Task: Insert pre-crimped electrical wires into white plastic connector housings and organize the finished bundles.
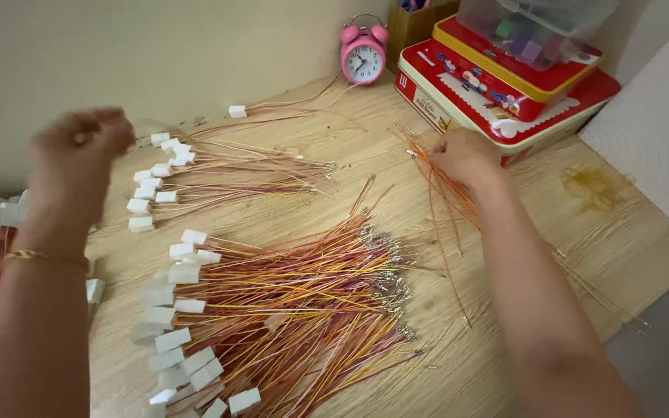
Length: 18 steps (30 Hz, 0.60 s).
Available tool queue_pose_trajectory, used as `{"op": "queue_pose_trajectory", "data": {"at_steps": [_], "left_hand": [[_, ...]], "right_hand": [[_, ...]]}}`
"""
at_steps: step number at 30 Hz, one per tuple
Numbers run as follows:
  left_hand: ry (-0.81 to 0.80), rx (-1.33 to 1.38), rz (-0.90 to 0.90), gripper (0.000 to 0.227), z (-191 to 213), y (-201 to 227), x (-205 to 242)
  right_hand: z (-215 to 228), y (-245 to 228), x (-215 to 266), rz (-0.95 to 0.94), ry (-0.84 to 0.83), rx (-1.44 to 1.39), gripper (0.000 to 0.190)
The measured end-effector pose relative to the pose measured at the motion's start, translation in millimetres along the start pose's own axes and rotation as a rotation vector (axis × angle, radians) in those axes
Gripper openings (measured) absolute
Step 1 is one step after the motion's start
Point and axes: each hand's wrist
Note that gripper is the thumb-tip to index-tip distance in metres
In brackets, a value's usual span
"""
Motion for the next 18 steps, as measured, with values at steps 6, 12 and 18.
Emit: {"op": "queue_pose_trajectory", "data": {"at_steps": [6, 12, 18], "left_hand": [[0.304, 0.364, -0.222, 0.02, 31.4, 15.3, -8.1], [0.292, 0.719, 0.043, 0.029, 38.2, 38.7, 36.3], [0.302, 0.876, 0.176, 0.04, 35.0, 74.8, 125.1]], "right_hand": [[-16.5, 4.1, -22.2, -0.039, 0.038, -0.019, 0.034], [-29.3, 5.6, -29.7, 0.025, 0.094, 0.001, 0.03], [-22.5, -0.3, -21.9, 0.01, 0.114, -0.065, 0.034]]}}
Point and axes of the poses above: each hand's wrist, its own x-axis away from the middle knuckle, its own z-axis out of the back of the hand, y = z × x, and after that the axes turned 4 degrees about -x, right-handed
